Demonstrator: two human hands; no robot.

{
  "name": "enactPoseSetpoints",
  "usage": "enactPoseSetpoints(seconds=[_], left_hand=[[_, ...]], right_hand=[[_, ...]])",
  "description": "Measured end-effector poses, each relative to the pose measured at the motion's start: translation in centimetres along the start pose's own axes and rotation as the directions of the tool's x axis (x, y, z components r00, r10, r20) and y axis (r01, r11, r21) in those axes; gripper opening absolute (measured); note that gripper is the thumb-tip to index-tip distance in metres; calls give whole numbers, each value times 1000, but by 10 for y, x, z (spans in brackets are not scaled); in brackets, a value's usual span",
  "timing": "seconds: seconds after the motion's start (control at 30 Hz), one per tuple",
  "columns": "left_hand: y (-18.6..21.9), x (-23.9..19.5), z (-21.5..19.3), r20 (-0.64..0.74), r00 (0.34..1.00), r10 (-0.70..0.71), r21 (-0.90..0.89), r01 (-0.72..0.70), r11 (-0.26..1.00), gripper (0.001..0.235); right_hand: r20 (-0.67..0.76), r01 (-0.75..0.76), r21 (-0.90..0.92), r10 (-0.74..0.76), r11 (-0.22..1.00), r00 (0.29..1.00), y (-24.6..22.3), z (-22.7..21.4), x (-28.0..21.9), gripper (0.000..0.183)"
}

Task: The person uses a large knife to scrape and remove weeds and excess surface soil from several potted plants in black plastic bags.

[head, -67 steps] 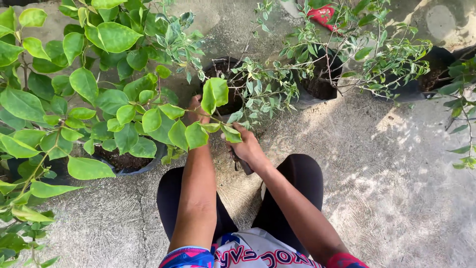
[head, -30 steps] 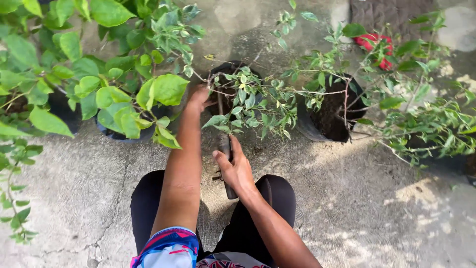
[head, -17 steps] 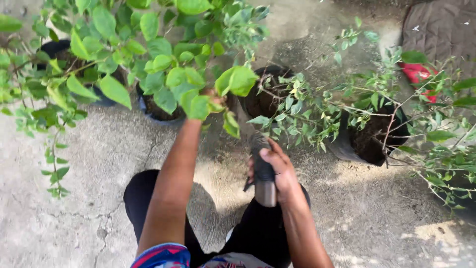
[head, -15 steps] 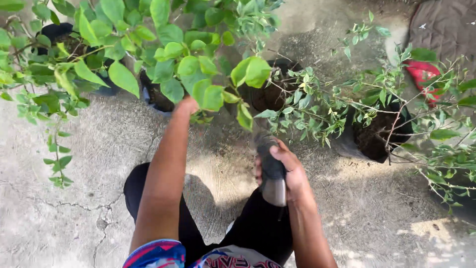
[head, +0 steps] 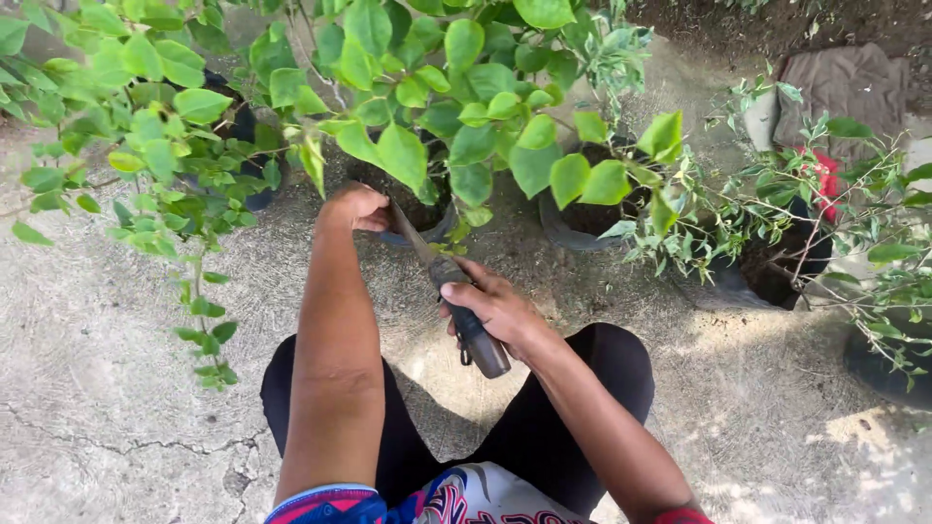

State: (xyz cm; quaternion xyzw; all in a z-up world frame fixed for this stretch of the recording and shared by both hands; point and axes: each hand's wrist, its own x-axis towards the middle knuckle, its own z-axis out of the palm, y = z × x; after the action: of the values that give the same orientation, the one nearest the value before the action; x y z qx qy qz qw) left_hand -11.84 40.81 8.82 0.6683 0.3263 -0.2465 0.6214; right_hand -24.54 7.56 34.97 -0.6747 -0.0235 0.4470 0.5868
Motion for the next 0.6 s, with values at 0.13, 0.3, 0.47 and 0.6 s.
enactPoseSetpoints(seconds=[0.13,0.3,0.47,0.6], left_hand=[[-12,50,-41,-74,988,137,224,-117,968,35],[-16,83,-80,-294,823,486,669,-186,720,44],[-42,129,-67,-404,667,626,563,-358,745,49],[-48,156,-66,-403,797,449,419,-276,865,48]], right_hand=[[-120,10,-312,-50,950,992,-5,63,54,81],[-234,-103,-764,-125,637,964,-16,119,84,78],[-269,-197,-828,-64,525,961,-47,170,135,78],[-324,-240,-810,-66,535,944,-45,181,182,78]])
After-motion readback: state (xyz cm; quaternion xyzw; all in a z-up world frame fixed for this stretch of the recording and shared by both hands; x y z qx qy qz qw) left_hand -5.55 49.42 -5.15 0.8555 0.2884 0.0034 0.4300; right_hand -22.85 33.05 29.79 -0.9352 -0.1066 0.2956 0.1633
